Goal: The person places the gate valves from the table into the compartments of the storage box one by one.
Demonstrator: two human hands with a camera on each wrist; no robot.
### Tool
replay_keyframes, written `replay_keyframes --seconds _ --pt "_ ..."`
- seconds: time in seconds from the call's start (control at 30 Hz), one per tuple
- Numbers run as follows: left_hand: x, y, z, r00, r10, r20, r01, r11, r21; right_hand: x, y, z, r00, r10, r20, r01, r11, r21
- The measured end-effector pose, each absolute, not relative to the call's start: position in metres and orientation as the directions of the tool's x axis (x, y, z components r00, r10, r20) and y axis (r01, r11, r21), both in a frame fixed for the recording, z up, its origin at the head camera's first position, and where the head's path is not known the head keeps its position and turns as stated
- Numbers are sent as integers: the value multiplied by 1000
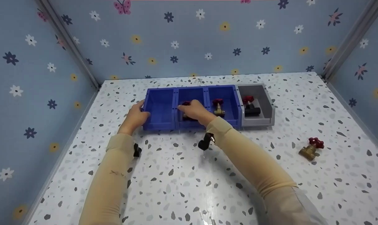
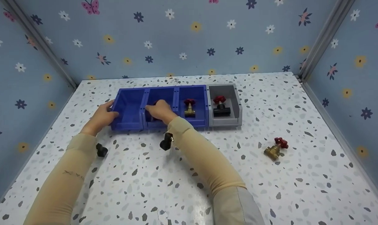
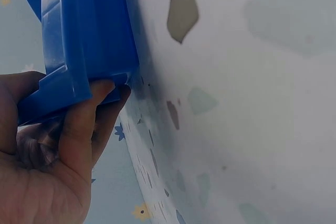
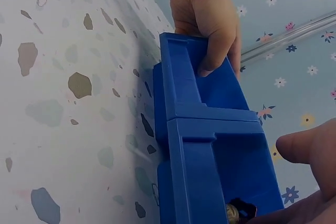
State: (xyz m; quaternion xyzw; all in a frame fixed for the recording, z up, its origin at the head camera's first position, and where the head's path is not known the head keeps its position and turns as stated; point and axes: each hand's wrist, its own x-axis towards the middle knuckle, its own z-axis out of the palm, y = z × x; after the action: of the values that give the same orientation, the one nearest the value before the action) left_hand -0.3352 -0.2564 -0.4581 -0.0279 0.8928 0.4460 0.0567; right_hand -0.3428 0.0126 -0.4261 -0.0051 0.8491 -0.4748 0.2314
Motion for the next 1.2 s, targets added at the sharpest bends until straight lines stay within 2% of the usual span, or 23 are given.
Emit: replay_keyframes --seconds 0.33,1.2 --pt "-336 -256 -458 -993 -1 -117 -91 630 771 -336 19 -420 -908 -281 -311 105 568 -817" --pt "-337 -257 -458 -992 5 -126 -96 621 778 -324 58 -390 -930 -327 -171 -24 516 -856"
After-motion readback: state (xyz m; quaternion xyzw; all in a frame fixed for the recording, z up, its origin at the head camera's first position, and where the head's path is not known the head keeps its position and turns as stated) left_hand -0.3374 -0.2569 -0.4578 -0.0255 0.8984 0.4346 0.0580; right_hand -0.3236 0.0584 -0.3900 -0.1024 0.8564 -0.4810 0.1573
